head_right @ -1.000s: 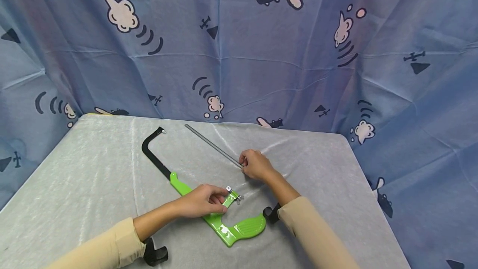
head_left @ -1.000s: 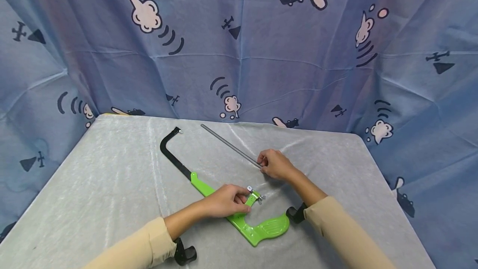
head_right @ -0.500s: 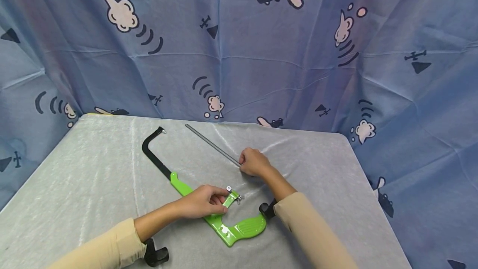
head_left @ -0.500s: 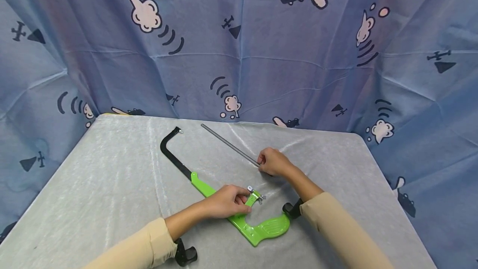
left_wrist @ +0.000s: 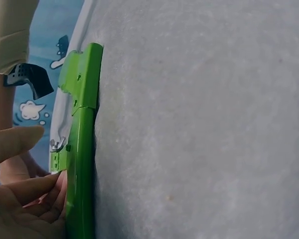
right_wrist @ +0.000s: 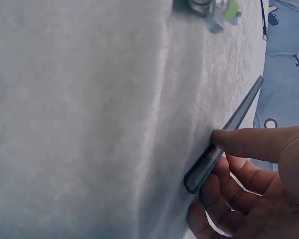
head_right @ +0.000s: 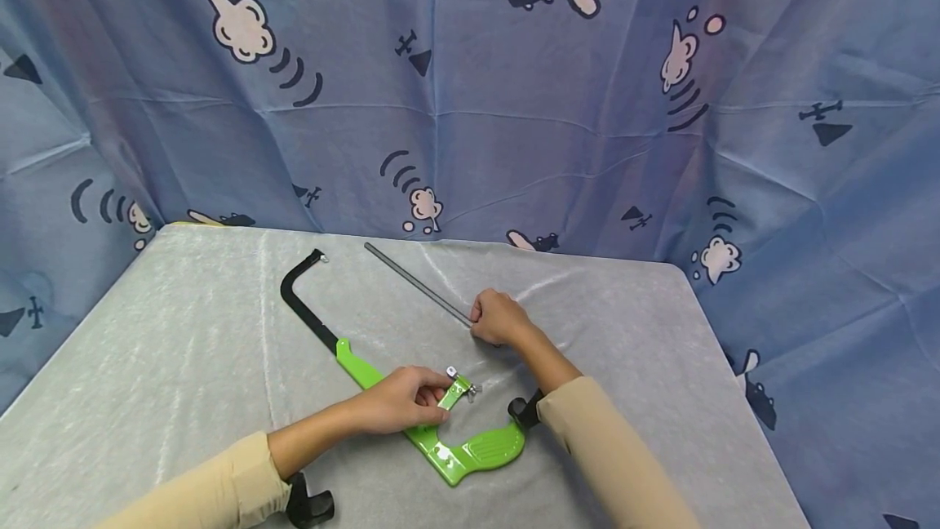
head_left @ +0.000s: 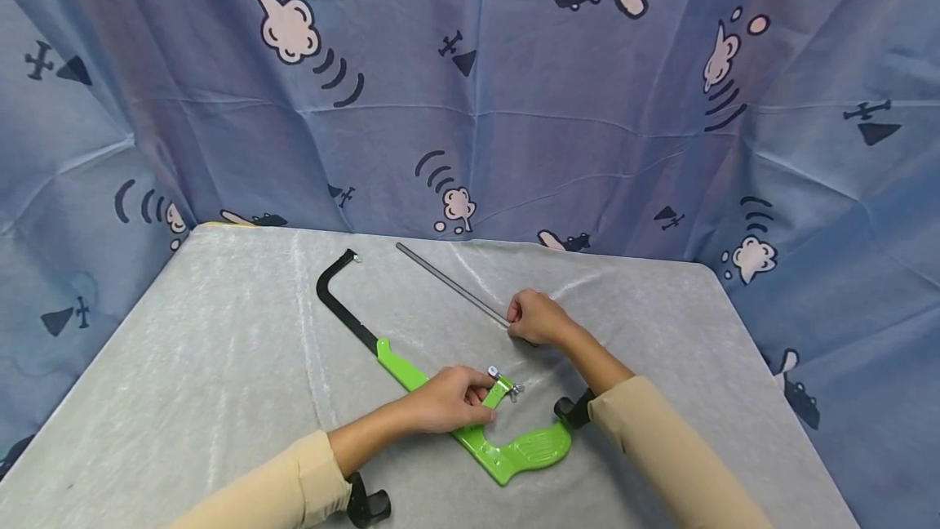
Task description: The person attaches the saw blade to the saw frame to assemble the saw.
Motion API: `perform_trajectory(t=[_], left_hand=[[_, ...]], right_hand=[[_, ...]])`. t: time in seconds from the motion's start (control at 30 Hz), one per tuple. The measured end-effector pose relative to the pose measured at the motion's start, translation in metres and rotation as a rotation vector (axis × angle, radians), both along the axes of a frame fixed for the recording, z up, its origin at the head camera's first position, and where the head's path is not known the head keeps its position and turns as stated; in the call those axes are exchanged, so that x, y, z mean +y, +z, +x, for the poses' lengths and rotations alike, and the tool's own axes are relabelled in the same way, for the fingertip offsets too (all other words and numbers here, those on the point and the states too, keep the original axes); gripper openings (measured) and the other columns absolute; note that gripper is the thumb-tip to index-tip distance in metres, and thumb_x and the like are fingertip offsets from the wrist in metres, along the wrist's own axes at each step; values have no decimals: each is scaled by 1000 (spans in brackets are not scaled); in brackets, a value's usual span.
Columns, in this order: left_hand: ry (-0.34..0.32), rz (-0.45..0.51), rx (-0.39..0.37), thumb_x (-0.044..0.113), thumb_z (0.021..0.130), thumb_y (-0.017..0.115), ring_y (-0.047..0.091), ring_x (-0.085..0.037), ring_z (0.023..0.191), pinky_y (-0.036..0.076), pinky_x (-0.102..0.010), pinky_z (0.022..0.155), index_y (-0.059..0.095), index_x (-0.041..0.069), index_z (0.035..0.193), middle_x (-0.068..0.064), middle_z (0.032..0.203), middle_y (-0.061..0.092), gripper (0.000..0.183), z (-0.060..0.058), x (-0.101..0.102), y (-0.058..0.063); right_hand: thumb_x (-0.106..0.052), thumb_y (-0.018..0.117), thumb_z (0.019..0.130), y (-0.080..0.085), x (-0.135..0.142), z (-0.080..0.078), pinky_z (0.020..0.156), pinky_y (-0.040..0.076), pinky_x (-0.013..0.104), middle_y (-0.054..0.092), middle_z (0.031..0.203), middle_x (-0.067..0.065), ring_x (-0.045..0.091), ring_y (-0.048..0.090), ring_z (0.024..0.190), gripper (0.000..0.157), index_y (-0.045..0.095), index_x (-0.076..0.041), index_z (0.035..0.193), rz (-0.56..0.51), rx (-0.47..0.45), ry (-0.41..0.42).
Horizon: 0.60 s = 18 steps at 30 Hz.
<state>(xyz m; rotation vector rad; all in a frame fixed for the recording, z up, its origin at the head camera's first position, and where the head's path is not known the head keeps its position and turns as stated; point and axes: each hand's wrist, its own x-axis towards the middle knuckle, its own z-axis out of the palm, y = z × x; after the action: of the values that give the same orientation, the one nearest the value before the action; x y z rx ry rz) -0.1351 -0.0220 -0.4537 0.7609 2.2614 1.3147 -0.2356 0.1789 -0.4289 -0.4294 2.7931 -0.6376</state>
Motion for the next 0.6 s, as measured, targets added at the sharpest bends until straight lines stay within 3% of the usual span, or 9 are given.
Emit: perform_trajectory(t=[0.33, 0.6], left_hand=[[26, 22, 0, 2, 82, 76, 54, -3, 73, 48, -19, 68, 65, -11, 115, -2, 83, 61, 37, 3, 2, 0], [61, 6, -29, 1, 82, 75, 54, -5, 74, 47, -20, 69, 63, -12, 119, -4, 85, 61, 41, 5, 3, -1]], right_hand=[[6, 66, 74, -2, -1, 2, 65, 44, 30, 59, 69, 2, 15, 52, 65, 11, 63, -1, 81, -92, 24, 28], [5, 61, 82, -1, 5, -1, 66, 46, 29, 65, 78, 7, 15, 55, 70, 13, 69, 5, 92, -192, -78, 77]])
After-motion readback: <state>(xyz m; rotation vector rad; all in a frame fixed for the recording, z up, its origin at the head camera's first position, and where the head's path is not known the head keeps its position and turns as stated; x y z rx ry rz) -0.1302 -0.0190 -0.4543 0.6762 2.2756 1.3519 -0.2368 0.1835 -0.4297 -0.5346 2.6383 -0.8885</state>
